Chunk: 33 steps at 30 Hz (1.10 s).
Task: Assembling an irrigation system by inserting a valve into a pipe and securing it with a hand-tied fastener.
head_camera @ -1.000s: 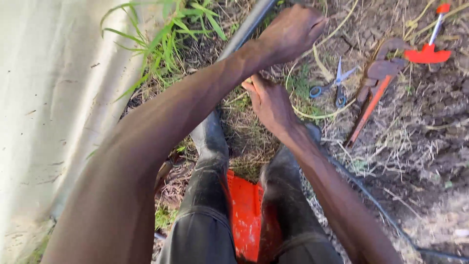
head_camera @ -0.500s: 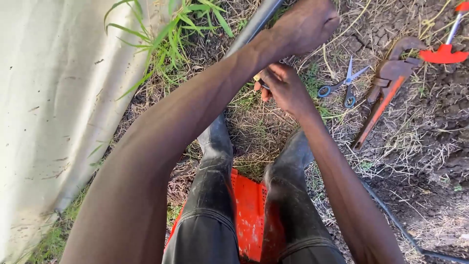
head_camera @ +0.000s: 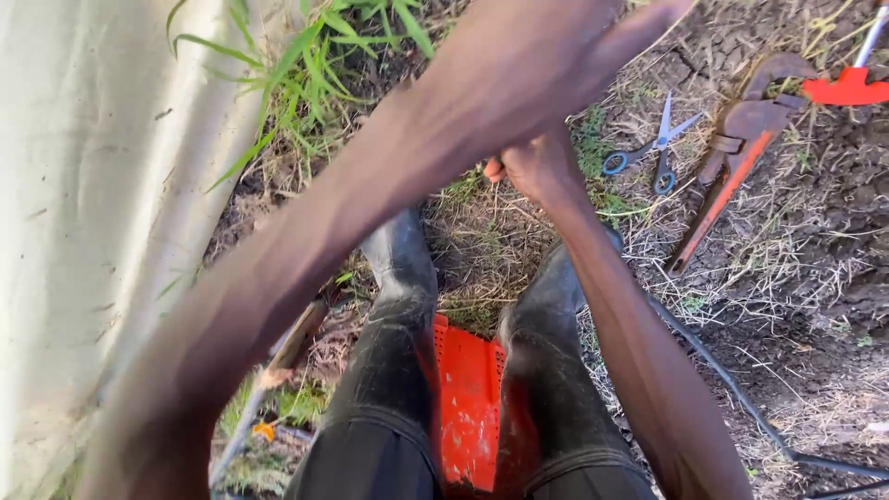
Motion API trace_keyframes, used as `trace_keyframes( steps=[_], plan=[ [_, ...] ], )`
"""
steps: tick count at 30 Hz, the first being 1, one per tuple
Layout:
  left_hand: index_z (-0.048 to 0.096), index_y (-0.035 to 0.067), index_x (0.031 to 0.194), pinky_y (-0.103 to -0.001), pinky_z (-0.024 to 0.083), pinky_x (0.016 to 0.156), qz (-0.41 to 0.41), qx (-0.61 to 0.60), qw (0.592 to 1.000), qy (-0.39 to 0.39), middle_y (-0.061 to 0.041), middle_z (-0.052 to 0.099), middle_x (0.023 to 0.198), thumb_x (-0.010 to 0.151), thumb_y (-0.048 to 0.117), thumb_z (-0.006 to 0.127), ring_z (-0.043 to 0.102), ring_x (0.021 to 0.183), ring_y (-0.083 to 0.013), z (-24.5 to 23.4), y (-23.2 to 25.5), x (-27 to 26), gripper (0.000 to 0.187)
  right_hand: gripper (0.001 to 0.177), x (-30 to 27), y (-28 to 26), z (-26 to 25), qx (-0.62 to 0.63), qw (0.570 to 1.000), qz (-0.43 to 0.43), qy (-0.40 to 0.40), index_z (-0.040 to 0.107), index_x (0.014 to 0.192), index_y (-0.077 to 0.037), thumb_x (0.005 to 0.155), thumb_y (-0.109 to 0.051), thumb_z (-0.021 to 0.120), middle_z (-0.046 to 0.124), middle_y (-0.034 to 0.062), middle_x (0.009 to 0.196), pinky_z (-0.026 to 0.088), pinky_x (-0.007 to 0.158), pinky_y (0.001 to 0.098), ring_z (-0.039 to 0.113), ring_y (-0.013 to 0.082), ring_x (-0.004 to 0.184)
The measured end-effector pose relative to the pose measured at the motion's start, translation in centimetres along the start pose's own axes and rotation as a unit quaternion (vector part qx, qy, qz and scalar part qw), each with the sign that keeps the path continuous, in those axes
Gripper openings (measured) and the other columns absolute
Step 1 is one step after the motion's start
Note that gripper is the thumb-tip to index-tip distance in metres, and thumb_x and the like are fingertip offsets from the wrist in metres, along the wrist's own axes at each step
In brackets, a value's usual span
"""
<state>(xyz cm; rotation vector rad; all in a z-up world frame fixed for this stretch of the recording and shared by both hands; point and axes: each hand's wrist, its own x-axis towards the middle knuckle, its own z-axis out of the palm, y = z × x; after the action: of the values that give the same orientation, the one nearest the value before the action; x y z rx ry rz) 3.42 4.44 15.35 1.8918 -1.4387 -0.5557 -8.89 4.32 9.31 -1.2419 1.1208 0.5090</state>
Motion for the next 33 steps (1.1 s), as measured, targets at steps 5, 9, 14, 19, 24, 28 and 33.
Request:
trace_keyframes(
  steps=[5,9,14,19,24,28,33],
  plan=[
    [0.06,0.009,0.094,-0.02,0.055,0.055,-0.257,-0.315,0.909,-0.092,-0.004,0.068,0.088,0.106,0.033,0.041,0.069,0.066,-0.0088,-3.8,0.6,-10.1,0.033,0.016,0.8,0.5,-0.4,0.006,1.0,-0.026,0.004,0.065,0.095,-0.007,0.106,-0.008,0.055,0.068,0.0058,0.072,0.058,0.048,0.0237,0.065,0.0132,0.055],
    [0.059,0.012,0.118,-0.02,0.049,0.069,-0.503,-0.394,0.761,-0.115,0.0,0.061,0.096,0.105,0.023,0.051,0.06,0.08,-0.0078,1.3,-2.0,-17.4,0.02,0.014,2.3,1.5,-0.5,0.074,0.996,-0.01,-0.037,0.069,0.106,-0.002,0.11,-0.005,0.056,0.071,0.0131,0.079,0.062,0.046,0.0222,0.066,0.015,0.052],
    [0.053,0.009,0.13,-0.026,0.05,0.074,-0.438,-0.52,0.729,0.08,-0.001,0.064,0.104,0.103,0.014,0.055,0.06,0.082,-0.0103,6.0,-3.7,-17.7,0.027,0.012,3.5,2.4,-0.6,0.143,0.986,-0.007,-0.088,0.069,0.103,0.002,0.107,-0.004,0.06,0.07,0.0148,0.077,0.062,0.047,0.0244,0.066,0.0161,0.052],
    [0.054,0.007,0.123,-0.022,0.054,0.067,-0.456,-0.556,0.679,0.146,-0.003,0.058,0.098,0.098,0.014,0.06,0.058,0.076,-0.0086,7.3,-4.2,-17.1,0.027,0.012,4.2,3.4,-0.8,0.199,0.973,-0.062,-0.096,0.067,0.091,-0.001,0.096,-0.009,0.061,0.068,0.019,0.066,0.064,0.043,0.0294,0.069,0.0188,0.047],
    [0.056,0.007,0.125,-0.024,0.055,0.068,-0.432,-0.576,0.683,0.119,-0.008,0.064,0.097,0.102,0.02,0.063,0.06,0.077,-0.011,8.5,-5.4,-18.2,0.028,0.012,6.2,5.3,-0.5,0.186,0.974,-0.047,-0.124,0.07,0.093,-0.003,0.097,-0.012,0.063,0.069,0.0219,0.068,0.062,0.041,0.0327,0.069,0.0226,0.047],
    [0.048,0.011,0.144,-0.022,0.052,0.066,-0.4,-0.543,0.738,0.032,0.001,0.063,0.096,0.106,0.03,0.052,0.059,0.076,-0.0086,6.8,-5.7,-18.1,0.043,0.017,4.5,2.6,-1.3,0.116,0.981,0.036,-0.154,0.072,0.111,-0.001,0.108,-0.013,0.059,0.071,0.0087,0.075,0.061,0.05,0.0212,0.065,0.0123,0.053],
    [0.052,0.016,0.128,-0.02,0.047,0.061,-0.365,-0.461,0.809,-0.013,0.006,0.051,0.084,0.107,0.037,0.047,0.052,0.069,-0.004,5.9,-5.4,-17.3,0.031,0.013,3.9,2.1,-0.6,0.103,0.985,0.066,-0.121,0.074,0.106,-0.005,0.106,-0.012,0.064,0.069,0.005,0.07,0.045,0.036,0.0165,0.056,0.006,0.046]
  ],
)
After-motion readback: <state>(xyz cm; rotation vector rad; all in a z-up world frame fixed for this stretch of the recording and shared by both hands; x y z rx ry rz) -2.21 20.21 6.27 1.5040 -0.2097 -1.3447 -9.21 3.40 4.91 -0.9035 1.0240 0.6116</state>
